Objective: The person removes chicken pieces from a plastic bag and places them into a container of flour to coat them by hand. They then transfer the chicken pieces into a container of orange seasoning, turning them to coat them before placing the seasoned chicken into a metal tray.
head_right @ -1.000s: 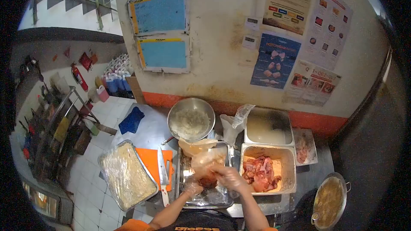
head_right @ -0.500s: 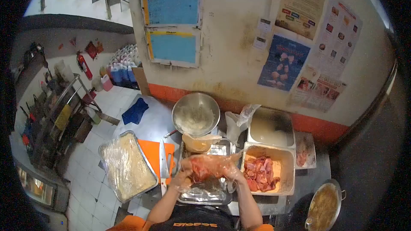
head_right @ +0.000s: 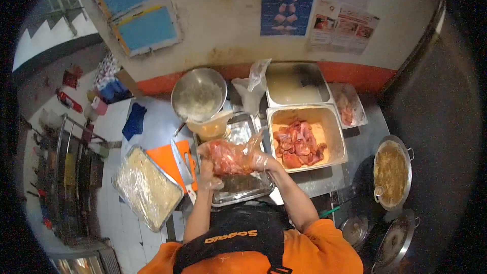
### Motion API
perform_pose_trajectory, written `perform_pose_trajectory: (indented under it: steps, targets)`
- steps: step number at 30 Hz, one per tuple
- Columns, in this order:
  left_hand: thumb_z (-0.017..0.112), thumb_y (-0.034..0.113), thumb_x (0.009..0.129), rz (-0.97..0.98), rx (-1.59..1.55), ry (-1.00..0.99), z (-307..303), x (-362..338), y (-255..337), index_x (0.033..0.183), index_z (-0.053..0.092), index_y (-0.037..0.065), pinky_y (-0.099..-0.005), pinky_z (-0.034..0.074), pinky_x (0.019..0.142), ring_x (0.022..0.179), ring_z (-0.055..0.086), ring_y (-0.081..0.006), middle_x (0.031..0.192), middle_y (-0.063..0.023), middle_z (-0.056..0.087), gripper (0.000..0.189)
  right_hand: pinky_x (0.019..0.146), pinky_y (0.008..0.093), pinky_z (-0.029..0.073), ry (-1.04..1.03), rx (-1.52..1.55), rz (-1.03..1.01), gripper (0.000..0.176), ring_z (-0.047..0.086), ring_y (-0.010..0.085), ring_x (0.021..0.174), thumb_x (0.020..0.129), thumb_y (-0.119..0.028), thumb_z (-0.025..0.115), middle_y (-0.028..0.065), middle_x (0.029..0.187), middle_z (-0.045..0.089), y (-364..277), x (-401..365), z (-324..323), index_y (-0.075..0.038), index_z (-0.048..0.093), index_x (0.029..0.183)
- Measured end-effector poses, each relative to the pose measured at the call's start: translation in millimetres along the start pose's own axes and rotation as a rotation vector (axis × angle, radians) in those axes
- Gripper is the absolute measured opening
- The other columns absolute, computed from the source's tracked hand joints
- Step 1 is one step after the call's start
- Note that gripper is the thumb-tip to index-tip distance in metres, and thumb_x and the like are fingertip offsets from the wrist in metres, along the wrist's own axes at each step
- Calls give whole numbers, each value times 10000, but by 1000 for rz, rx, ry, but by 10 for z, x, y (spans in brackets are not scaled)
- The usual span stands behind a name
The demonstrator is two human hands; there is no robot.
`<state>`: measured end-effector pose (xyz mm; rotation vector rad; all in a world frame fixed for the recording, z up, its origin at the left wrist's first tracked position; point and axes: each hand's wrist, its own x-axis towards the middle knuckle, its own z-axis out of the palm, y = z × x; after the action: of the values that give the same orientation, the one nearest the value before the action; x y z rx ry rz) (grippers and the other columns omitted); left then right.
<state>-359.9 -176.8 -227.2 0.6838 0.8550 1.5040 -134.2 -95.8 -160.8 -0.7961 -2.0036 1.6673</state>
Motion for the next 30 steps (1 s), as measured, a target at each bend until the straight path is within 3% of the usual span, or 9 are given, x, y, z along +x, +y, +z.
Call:
perform_pose_trajectory:
  steps: [6, 8, 12, 15, 18, 20, 22, 28, 30]
  targets:
    - [514, 202, 1054, -78, -229, 242, 431, -4, 43, 1395, 486, 52, -318, 514, 969, 1141, 598, -153, 1298, -68, 587, 374, 904, 334, 503, 126, -275, -13, 445, 593, 183, 1041, 866, -153, 729, 97, 1166, 646, -514, 62, 214, -20, 582, 1264]
    - [506, 190, 1056, 162, -216, 293, 568, -34, 177, 1372, 502, 40, -302, 521, 954, 1122, 606, -147, 1266, -52, 595, 351, 926, 359, 500, 257, -9, -46, 459, 629, 249, 1062, 822, -208, 777, 152, 1192, 668, -1065, -9, 284, -7, 622, 1206]
    - [480, 251, 1059, 28, -261, 178, 612, -131, 502, 1367, 515, 61, -343, 537, 965, 1148, 629, -201, 1317, -80, 604, 364, 892, 359, 517, 265, -220, 137, 454, 659, 238, 1006, 813, -204, 786, 143, 1113, 701, -760, -52, 137, 1, 635, 1189]
    - [581, 309, 998, -50, -461, 132, 756, -232, 730, 1347, 548, 72, -381, 540, 984, 1133, 648, -218, 1261, -78, 650, 424, 781, 393, 554, 364, -310, -8, 370, 712, 307, 840, 808, -258, 770, 212, 909, 725, -879, -35, 65, 48, 695, 1002]
    - [637, 303, 954, -101, -415, 106, 682, -254, 501, 1348, 549, 73, -407, 555, 977, 1122, 660, -230, 1250, -77, 658, 464, 755, 421, 561, 323, -585, 71, 393, 714, 366, 812, 792, -314, 773, 242, 882, 719, -691, -81, 131, 40, 713, 953]
    - [656, 290, 937, -139, -326, 76, 575, -250, 255, 1354, 541, 69, -422, 562, 975, 1129, 661, -241, 1261, -79, 654, 486, 754, 442, 560, 298, -688, -102, 380, 706, 409, 844, 770, -330, 781, 229, 882, 722, -170, 22, 132, -2, 731, 955]
    - [634, 356, 963, -256, -502, 258, 448, -262, 136, 1392, 493, 103, -446, 586, 941, 1157, 646, -257, 1327, -70, 621, 517, 751, 427, 565, 283, -483, 27, 339, 710, 393, 834, 761, -323, 784, 209, 887, 725, -1008, -125, 136, -42, 746, 947]
    - [656, 333, 943, -136, -592, 248, 502, -299, 282, 1382, 499, 84, -480, 564, 987, 1214, 611, -274, 1337, -84, 606, 528, 749, 279, 572, 552, -3, -191, 177, 700, 124, 829, 754, 38, 746, 50, 885, 762, -1207, -483, -139, -36, 745, 915]
    - [651, 368, 952, -95, -555, 254, 501, -307, 304, 1395, 487, 100, -493, 556, 996, 1242, 590, -279, 1360, -81, 587, 543, 774, 260, 569, 635, 301, 175, 225, 685, 112, 870, 765, 29, 777, 43, 936, 752, -1484, -778, -362, -40, 737, 975]
